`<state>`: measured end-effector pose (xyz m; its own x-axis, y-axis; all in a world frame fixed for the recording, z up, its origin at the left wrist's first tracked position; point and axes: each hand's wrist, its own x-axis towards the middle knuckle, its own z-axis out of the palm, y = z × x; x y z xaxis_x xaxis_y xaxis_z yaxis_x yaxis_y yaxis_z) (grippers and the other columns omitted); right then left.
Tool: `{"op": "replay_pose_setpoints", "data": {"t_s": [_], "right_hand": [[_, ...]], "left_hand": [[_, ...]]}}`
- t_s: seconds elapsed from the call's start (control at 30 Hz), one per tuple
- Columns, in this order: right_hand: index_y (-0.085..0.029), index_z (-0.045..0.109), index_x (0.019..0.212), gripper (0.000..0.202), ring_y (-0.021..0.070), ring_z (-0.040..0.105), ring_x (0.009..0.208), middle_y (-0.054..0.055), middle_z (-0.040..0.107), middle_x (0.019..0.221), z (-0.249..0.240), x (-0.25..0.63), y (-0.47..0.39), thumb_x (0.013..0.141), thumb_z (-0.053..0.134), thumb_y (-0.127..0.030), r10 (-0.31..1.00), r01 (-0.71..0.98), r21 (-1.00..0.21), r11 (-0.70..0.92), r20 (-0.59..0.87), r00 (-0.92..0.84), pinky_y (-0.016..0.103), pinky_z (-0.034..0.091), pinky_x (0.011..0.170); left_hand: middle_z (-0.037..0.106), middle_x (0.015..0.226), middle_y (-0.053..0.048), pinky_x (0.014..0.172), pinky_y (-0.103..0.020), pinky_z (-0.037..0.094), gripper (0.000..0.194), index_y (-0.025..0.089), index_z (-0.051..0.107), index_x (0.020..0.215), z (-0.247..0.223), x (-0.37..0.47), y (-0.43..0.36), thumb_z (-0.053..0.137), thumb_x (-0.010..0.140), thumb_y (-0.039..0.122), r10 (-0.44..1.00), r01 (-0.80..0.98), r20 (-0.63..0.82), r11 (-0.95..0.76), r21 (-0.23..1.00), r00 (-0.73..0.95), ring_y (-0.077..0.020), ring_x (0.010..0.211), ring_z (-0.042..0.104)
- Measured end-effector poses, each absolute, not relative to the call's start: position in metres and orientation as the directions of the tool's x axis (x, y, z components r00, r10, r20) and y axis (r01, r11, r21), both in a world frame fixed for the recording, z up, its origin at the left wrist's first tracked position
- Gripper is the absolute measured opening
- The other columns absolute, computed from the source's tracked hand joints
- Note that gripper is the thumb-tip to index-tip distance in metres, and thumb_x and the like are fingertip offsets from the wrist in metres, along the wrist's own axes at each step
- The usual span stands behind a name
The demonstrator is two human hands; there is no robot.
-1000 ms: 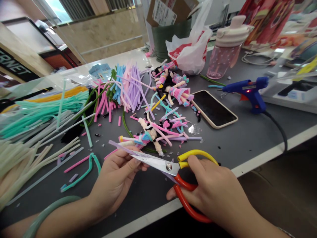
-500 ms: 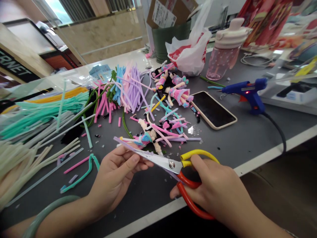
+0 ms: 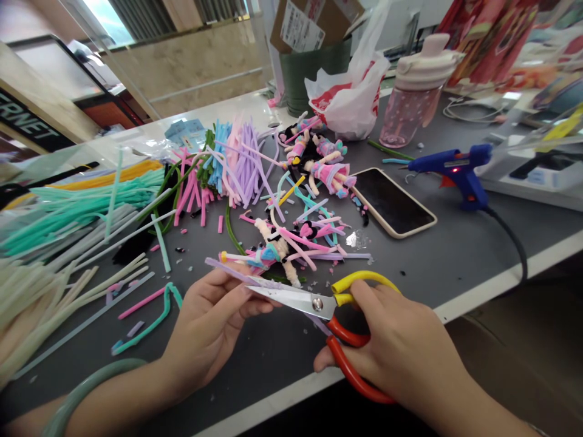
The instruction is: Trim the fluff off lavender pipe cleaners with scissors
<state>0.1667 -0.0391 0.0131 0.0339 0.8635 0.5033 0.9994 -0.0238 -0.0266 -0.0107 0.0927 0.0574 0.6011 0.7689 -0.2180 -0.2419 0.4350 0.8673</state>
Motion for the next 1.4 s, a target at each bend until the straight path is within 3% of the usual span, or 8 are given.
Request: {"op": "replay_pose_setpoints", "data": {"t_s": [0.2,0.7,1.4], "right_hand": [[-0.022,0.046,0.081,0.063,0.0157,0.061,0.045,0.002,0.058,0.062,0.0122,0.1649,-0.0389,0.088,0.022,-0.081,0.864,0.999,0.023,-0.044,0.504,0.026,0.025,0.043,0.039],[-0.023,0.044,0.079,0.059,0.0147,0.058,0.044,-0.001,0.053,0.058,0.0175,0.1649,-0.0358,0.091,0.022,-0.077,0.842,0.998,0.060,-0.029,0.539,-0.008,0.025,0.040,0.039],[-0.025,0.040,0.076,0.055,0.0122,0.054,0.039,-0.005,0.048,0.052,0.0125,0.1656,-0.0384,0.090,0.030,-0.078,0.847,1.000,-0.014,0.002,0.532,0.006,0.023,0.038,0.037]], "left_hand": [[0.076,0.068,0.002,0.060,-0.017,0.062,0.010,0.013,0.074,0.072,0.0559,-0.0113,0.0921,0.082,0.070,0.008,0.773,-0.273,-0.223,0.454,0.848,0.594,-0.0100,0.061,0.072],[0.079,0.072,0.002,0.064,-0.016,0.063,0.010,0.015,0.077,0.075,0.0504,-0.0134,0.0910,0.080,0.072,0.006,0.731,-0.247,-0.214,0.467,0.849,0.648,-0.0101,0.066,0.074],[0.080,0.073,0.001,0.063,-0.015,0.063,0.012,0.015,0.079,0.075,0.0537,-0.0124,0.0917,0.079,0.071,0.003,0.730,-0.262,-0.223,0.486,0.834,0.646,-0.0102,0.063,0.075]]}}
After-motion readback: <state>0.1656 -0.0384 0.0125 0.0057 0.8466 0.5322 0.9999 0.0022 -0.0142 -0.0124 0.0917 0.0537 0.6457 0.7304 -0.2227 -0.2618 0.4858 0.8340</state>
